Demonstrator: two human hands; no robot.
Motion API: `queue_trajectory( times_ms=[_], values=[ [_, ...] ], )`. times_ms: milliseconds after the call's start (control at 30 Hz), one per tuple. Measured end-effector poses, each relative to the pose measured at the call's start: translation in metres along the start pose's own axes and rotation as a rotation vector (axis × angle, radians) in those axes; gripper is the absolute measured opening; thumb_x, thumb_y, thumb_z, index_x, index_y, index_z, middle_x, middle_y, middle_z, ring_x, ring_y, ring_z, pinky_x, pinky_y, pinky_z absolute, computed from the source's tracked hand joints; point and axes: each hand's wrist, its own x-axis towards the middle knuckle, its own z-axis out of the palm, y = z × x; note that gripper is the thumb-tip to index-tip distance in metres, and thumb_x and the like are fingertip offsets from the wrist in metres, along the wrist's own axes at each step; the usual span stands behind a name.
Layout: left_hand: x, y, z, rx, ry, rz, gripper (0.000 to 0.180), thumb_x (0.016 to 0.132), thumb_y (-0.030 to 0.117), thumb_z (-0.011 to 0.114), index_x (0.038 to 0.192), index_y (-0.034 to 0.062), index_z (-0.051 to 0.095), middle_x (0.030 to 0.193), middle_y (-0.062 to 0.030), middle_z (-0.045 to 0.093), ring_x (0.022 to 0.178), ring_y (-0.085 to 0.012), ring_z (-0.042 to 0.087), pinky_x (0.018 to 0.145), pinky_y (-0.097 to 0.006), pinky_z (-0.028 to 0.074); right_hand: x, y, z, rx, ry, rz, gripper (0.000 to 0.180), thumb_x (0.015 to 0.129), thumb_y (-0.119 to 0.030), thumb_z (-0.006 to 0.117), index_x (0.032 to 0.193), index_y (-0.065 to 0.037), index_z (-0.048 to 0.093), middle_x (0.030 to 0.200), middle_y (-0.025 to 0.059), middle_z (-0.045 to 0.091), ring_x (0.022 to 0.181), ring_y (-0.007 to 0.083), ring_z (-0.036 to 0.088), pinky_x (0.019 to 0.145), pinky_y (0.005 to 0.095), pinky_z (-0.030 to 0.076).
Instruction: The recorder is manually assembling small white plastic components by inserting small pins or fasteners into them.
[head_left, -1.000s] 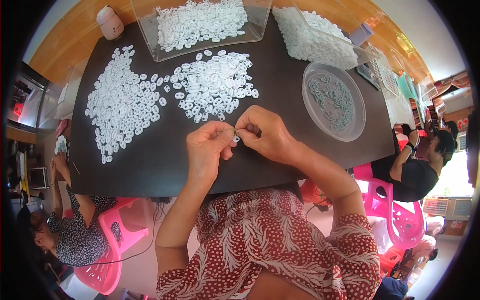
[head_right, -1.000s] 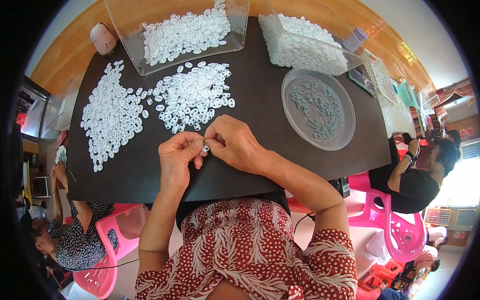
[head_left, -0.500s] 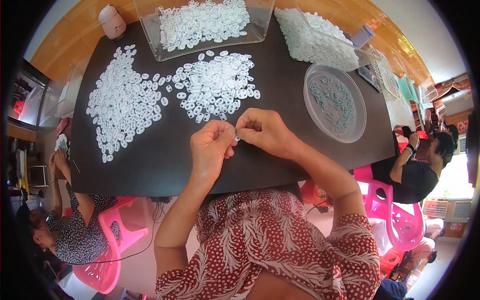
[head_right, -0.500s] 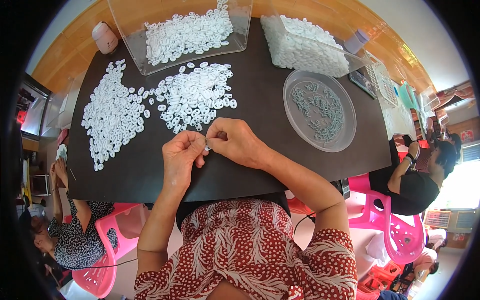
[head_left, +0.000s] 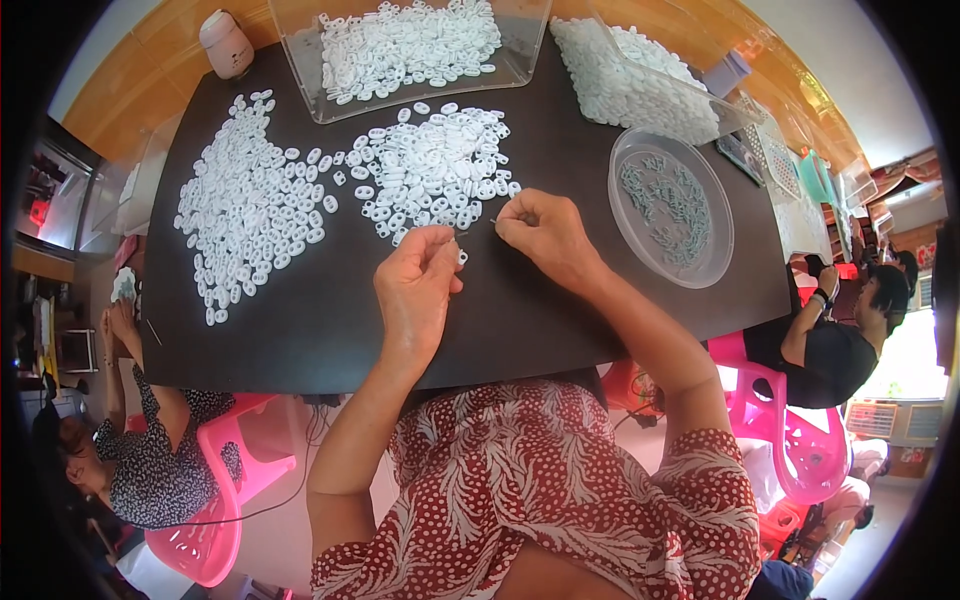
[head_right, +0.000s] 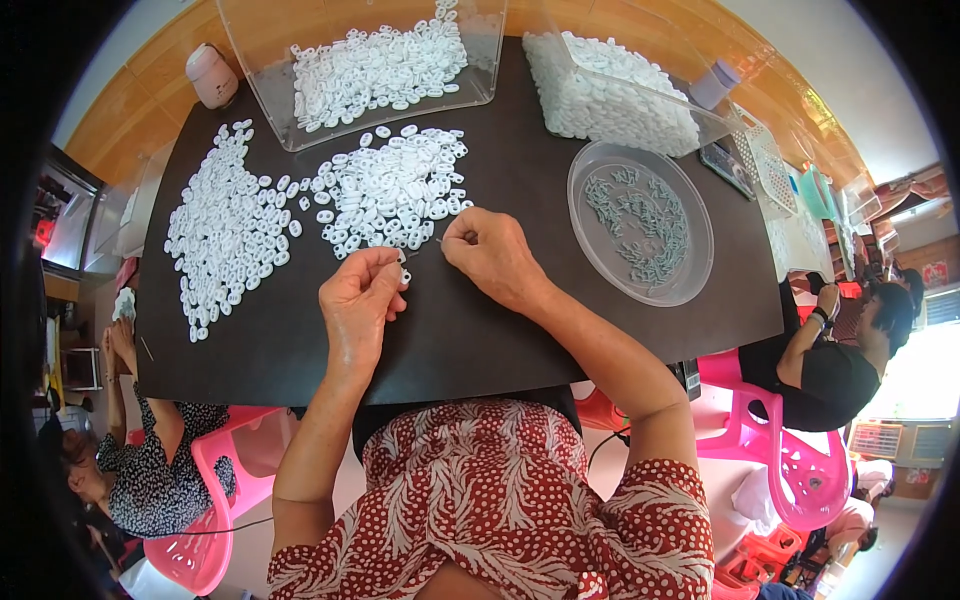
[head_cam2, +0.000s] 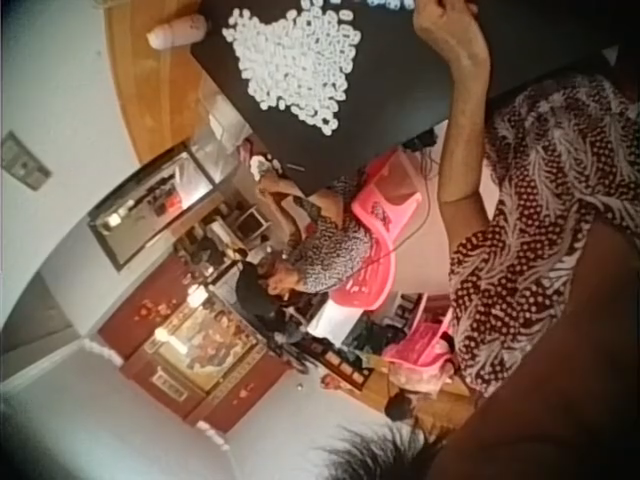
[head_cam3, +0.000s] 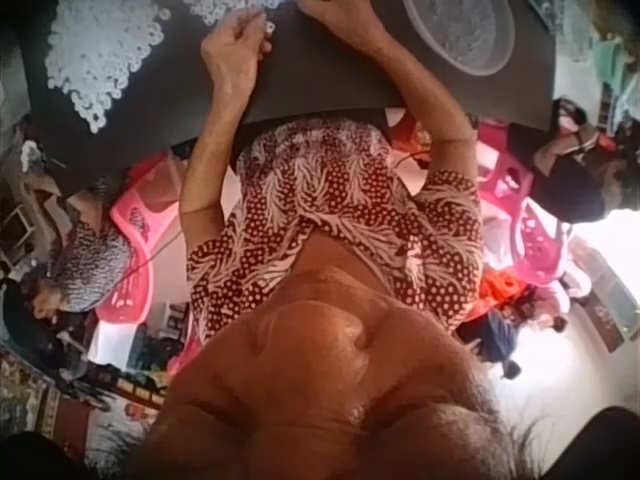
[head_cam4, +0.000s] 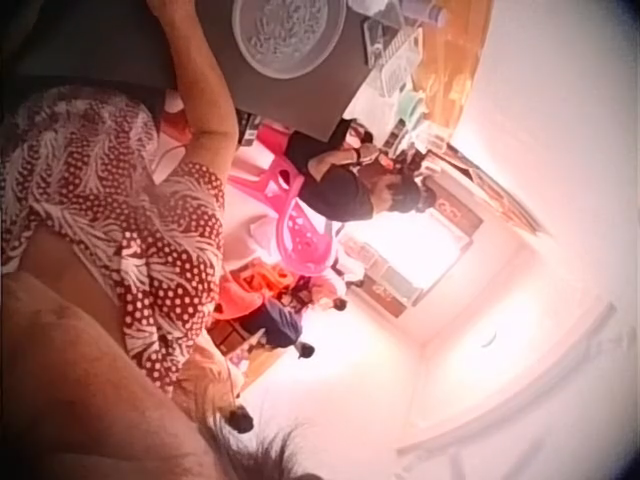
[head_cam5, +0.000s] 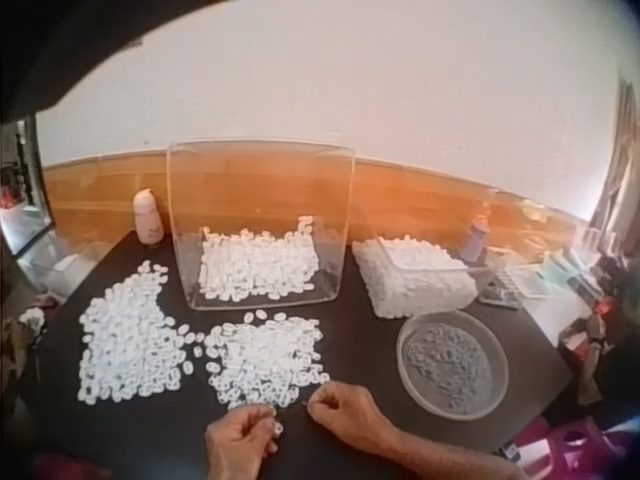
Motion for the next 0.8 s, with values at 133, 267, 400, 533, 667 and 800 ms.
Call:
queue_trajectory(
  times_ms=[133, 267, 400, 533, 667, 800],
  values=[
    [-0.001, -0.007, -0.001, 0.076, 0.008, 0.016, 0.016, 0.085, 0.006, 0.06, 0.1, -0.0009, 0.063, 0.071, -0.0013, 0.061, 0.051, -0.0038, 0.05, 0.045, -0.016, 0.037, -0.001, 0.001, 0.0, 0.036, -0.029, 0.037, 0.013, 0.077, -0.008, 0.06, 0.077, 0.005, 0.06, 0.067, 0.0092, 0.061, 0.062, 0.0127, 0.055, 0.059, 0.0288, 0.045],
    [-0.003, -0.006, 0.0, 0.072, -0.019, 0.012, 0.018, 0.085, 0.005, 0.061, 0.101, -0.0012, 0.064, 0.071, -0.0012, 0.06, 0.052, -0.0035, 0.05, 0.046, -0.016, 0.038, -0.002, -0.002, 0.001, 0.075, -0.043, 0.027, 0.012, 0.077, -0.007, 0.06, 0.078, 0.005, 0.06, 0.068, 0.0087, 0.061, 0.062, 0.0119, 0.055, 0.059, 0.0277, 0.045],
    [-0.005, -0.007, 0.001, 0.085, -0.044, 0.044, 0.017, 0.085, 0.005, 0.062, 0.101, -0.0014, 0.064, 0.071, -0.001, 0.06, 0.053, -0.0034, 0.049, 0.046, -0.017, 0.038, -0.01, -0.013, 0.003, 0.117, -0.097, 0.027, 0.01, 0.077, -0.006, 0.061, 0.078, 0.003, 0.06, 0.068, 0.0084, 0.059, 0.063, 0.0121, 0.055, 0.058, 0.0278, 0.045],
    [-0.005, -0.007, -0.001, 0.066, -0.082, 0.049, 0.014, 0.085, 0.005, 0.062, 0.097, -0.0011, 0.065, 0.071, -0.0012, 0.059, 0.053, -0.0036, 0.049, 0.046, -0.016, 0.038, -0.015, -0.019, 0.006, 0.022, -0.17, -0.057, 0.007, 0.08, -0.005, 0.063, 0.082, 0.0, 0.059, 0.069, -0.0023, 0.054, 0.061, 0.0031, 0.046, 0.053, 0.021, 0.039],
    [-0.008, 0.002, -0.004, 0.009, -0.129, -0.007, 0.008, 0.085, 0.004, 0.06, 0.09, -0.0013, 0.063, 0.071, -0.0003, 0.058, 0.056, -0.0048, 0.05, 0.05, -0.018, 0.041, -0.019, -0.022, 0.01, 0.019, -0.108, -0.136, 0.008, 0.076, -0.005, 0.063, 0.079, 0.0, 0.058, 0.071, 0.0089, 0.056, 0.061, 0.0163, 0.053, 0.057, 0.0297, 0.044],
    [-0.013, 0.0, -0.004, -0.045, -0.131, 0.003, 0.012, 0.086, 0.007, 0.062, 0.091, -0.003, 0.063, 0.072, -0.002, 0.06, 0.053, -0.0047, 0.05, 0.047, -0.017, 0.037, -0.025, -0.028, 0.012, 0.06, -0.093, -0.12, 0.007, 0.078, -0.005, 0.063, 0.08, 0.0, 0.059, 0.073, 0.0075, 0.057, 0.063, 0.0137, 0.054, 0.057, 0.0279, 0.044]
  ],
)
